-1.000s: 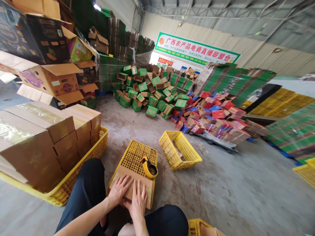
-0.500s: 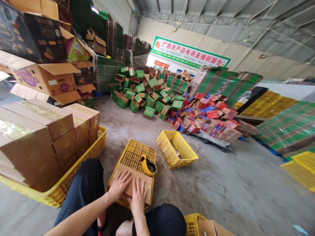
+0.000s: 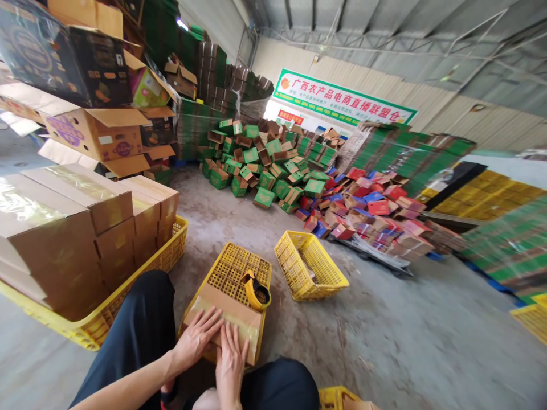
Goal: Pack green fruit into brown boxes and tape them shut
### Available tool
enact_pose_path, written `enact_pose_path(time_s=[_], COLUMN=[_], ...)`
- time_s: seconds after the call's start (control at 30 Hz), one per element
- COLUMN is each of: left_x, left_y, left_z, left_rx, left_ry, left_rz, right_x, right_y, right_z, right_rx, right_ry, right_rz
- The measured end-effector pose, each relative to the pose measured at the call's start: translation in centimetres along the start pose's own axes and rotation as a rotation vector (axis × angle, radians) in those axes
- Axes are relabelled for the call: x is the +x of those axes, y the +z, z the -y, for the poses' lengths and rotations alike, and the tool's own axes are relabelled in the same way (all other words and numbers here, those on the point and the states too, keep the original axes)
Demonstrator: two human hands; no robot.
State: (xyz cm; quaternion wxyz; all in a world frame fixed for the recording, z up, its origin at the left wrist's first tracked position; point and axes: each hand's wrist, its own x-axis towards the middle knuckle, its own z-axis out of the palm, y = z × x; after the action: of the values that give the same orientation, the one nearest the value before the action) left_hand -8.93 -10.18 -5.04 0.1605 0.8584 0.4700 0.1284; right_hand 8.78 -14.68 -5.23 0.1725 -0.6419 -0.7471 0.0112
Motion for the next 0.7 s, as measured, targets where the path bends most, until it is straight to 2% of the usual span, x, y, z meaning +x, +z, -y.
enact_pose_path(time_s=[0.13,0.27,0.37,0.47,0.6,0.7], left_x=[-2.9,-4.9,-4.7,-3.8,-3.2,-3.4], left_y=[1.0,1.2,0.9,0.7,0.3,-0.1], left_z=[-0.2,-0.3,-0.4,-0.4,0.1,0.3], left_rx=[0.035,0.115,0.156,0.166,0.163,0.167], left_ry=[0.003,-0.041,-0.082,-0.109,-0.107,-0.172], left_rz=[-0.09,-0.221,-0.319,-0.366,-0.348,-0.324], right_x=[-0.7,-0.9,-0.9,-0.8,-0.5,-0.5], right_y=[1.4,1.9,2.2,3.0,3.7,2.9], right_z=[0.4,0.7,1.5,3.2,5.2,4.5], right_rx=[0.016,0.023,-0.007,-0.015,-0.008,-0.033], right_ry=[0.038,0.037,0.044,0.004,-0.04,0.002], right_rz=[-0.105,-0.182,-0.207,-0.208,-0.205,-0.204])
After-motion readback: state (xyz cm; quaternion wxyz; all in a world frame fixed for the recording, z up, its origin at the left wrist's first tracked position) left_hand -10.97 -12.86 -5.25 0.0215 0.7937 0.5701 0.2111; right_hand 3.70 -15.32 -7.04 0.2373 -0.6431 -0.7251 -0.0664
